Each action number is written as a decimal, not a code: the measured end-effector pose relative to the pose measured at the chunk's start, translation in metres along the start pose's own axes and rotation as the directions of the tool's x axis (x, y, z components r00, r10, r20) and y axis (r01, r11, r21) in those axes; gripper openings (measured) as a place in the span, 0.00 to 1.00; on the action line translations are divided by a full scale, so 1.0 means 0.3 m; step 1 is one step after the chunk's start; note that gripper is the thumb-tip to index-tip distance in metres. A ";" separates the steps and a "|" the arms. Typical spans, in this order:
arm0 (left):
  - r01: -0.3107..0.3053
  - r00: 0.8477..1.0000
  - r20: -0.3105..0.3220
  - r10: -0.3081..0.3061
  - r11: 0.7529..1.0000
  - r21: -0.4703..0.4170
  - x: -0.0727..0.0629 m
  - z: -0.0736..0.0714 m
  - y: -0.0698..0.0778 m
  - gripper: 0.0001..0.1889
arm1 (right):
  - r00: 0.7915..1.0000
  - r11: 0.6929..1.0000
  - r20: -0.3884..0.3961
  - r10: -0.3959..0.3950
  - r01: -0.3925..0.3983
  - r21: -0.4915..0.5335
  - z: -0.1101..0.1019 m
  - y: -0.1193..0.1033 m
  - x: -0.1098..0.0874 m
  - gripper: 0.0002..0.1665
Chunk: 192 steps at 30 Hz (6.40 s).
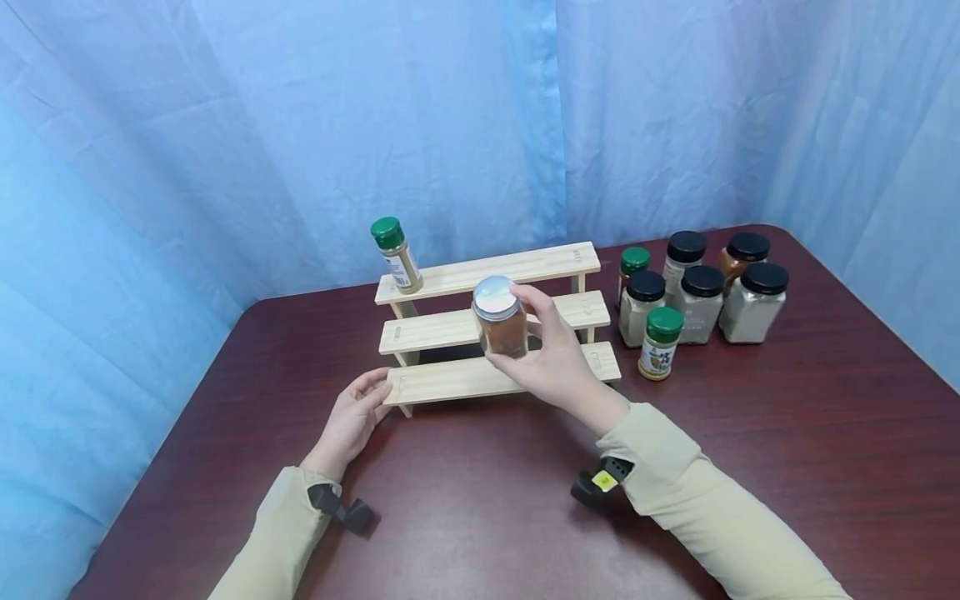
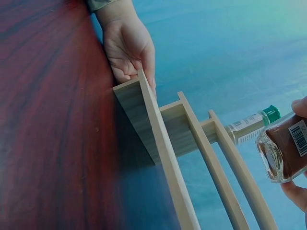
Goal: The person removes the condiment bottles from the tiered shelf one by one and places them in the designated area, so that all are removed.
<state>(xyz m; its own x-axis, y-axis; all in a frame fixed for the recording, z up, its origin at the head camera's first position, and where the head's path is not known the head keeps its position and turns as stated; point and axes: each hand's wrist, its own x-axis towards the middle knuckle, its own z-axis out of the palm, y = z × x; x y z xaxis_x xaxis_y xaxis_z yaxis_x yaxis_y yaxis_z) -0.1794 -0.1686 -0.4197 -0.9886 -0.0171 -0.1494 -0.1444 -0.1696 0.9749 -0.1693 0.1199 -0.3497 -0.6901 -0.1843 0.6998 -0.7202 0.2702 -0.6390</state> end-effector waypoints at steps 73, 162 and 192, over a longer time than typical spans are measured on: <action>-0.001 1.000 -0.003 0.001 1.000 0.003 0.009 -0.004 -0.003 0.20 | 0.889 0.822 -0.206 0.409 -0.457 -0.339 -0.719 0.357 -0.368 0.64; 0.005 1.000 -0.016 -0.005 1.000 -0.008 0.005 0.001 0.001 0.19 | 0.888 0.826 -0.162 0.430 -0.460 -0.326 -0.709 0.226 -0.227 0.44; 0.002 1.000 0.004 -0.002 1.000 0.006 0.004 -0.002 0.000 0.21 | 0.986 0.981 -0.041 0.160 -0.164 -0.108 -0.314 0.012 0.098 0.32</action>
<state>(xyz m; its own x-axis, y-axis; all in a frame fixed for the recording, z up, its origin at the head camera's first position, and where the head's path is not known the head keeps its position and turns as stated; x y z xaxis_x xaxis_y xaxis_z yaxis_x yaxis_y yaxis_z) -0.1806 -0.1692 -0.4200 -0.9885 -0.0127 -0.1509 -0.1469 -0.1634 0.9756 -0.1853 0.2045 -0.3014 -0.7932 -0.1001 0.6007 -0.5853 0.3974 -0.7067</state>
